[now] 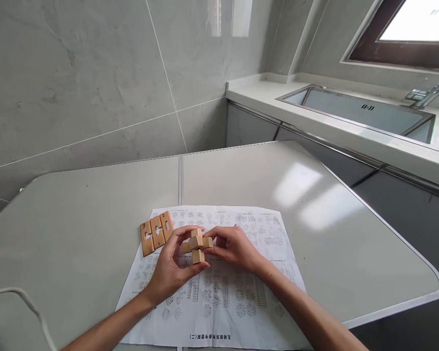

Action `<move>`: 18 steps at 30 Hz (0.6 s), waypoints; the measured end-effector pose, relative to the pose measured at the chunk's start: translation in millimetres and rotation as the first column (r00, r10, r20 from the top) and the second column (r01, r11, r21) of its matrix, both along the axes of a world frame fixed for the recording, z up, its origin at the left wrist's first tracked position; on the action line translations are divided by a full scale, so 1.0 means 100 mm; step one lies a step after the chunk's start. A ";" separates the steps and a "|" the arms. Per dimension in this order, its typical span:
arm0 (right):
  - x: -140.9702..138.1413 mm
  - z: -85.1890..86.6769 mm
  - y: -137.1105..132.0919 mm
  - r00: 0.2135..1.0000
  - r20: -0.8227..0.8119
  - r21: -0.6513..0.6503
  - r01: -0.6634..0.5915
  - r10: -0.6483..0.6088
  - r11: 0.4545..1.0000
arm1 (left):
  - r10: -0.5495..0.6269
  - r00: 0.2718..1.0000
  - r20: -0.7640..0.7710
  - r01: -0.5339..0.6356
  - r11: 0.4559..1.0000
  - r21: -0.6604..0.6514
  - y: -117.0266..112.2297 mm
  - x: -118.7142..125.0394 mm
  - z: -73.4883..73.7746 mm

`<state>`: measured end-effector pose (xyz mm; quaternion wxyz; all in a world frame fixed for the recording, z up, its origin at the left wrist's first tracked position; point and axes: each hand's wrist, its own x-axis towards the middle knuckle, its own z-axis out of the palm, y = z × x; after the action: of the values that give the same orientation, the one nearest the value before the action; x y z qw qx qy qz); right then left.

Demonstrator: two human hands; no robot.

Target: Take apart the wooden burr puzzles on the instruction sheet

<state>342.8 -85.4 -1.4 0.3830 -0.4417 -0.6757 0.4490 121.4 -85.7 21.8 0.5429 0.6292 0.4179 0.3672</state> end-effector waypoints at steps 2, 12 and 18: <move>0.00 0.00 0.01 1.000 -0.021 -0.008 -0.023 0.023 1.000 | 0.025 0.999 -0.024 -0.025 1.000 0.011 0.00 0.01 -0.02; -0.07 0.03 -0.03 0.997 -0.077 0.000 0.015 -0.015 1.000 | 0.091 0.996 -0.021 -0.091 0.996 0.001 0.00 0.01 -0.02; -0.12 0.03 -0.05 0.998 -0.044 0.025 0.050 -0.049 0.998 | 0.102 0.995 -0.005 -0.101 0.994 0.031 0.00 0.02 -0.02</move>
<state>331.2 -90.4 1.7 0.4142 -0.4437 -0.6618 0.4401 123.1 -85.8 19.9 0.5123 0.6167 0.4456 0.3984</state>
